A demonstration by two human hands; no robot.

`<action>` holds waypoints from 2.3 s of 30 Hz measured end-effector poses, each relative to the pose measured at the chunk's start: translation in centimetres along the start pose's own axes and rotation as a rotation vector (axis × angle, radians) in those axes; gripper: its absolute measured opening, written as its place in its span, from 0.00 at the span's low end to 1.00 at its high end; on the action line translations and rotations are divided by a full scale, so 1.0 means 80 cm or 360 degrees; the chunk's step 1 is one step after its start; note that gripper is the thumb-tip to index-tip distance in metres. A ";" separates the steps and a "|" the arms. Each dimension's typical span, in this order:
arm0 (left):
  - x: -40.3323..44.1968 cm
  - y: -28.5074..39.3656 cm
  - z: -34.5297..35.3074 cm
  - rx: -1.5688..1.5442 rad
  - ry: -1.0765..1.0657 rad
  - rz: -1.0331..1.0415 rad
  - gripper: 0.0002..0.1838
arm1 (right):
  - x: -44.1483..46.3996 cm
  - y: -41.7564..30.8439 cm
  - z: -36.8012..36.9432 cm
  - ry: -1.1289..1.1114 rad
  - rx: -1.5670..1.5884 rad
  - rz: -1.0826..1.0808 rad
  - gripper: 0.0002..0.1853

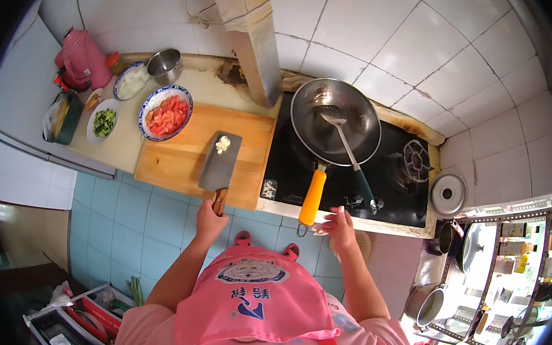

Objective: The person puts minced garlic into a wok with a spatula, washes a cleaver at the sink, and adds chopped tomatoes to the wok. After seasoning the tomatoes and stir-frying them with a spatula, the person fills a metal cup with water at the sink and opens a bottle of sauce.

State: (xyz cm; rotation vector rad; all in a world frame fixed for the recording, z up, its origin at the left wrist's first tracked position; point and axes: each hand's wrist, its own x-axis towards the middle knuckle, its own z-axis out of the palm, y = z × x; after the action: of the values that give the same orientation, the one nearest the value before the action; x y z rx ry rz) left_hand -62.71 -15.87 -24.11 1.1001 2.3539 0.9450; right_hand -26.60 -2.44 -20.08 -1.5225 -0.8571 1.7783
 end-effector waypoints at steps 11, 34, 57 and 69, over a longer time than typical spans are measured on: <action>0.020 -0.011 -0.025 -0.0126 -0.0249 -0.0107 0.20 | -0.067 -0.056 0.163 -0.0098 0.0521 0.0097 0.21; 0.025 -0.027 -0.026 -0.0103 -0.0168 0.0079 0.19 | -0.070 -0.060 0.128 -0.0262 0.0521 0.0021 0.19; 0.028 -0.012 -0.027 -0.0081 -0.0316 -0.0033 0.19 | -0.062 0.004 0.036 0.0085 0.0628 0.0175 0.20; 0.036 -0.043 0.028 0.0046 -0.0410 0.0010 0.23 | -0.007 0.023 -0.079 0.0567 -0.0023 -0.0050 0.22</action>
State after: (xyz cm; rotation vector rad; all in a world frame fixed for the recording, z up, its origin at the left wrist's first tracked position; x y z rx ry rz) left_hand -65.03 -14.29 -28.26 1.1653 2.1614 0.7252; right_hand -20.34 -3.53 -21.96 -1.7556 -0.7109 1.4199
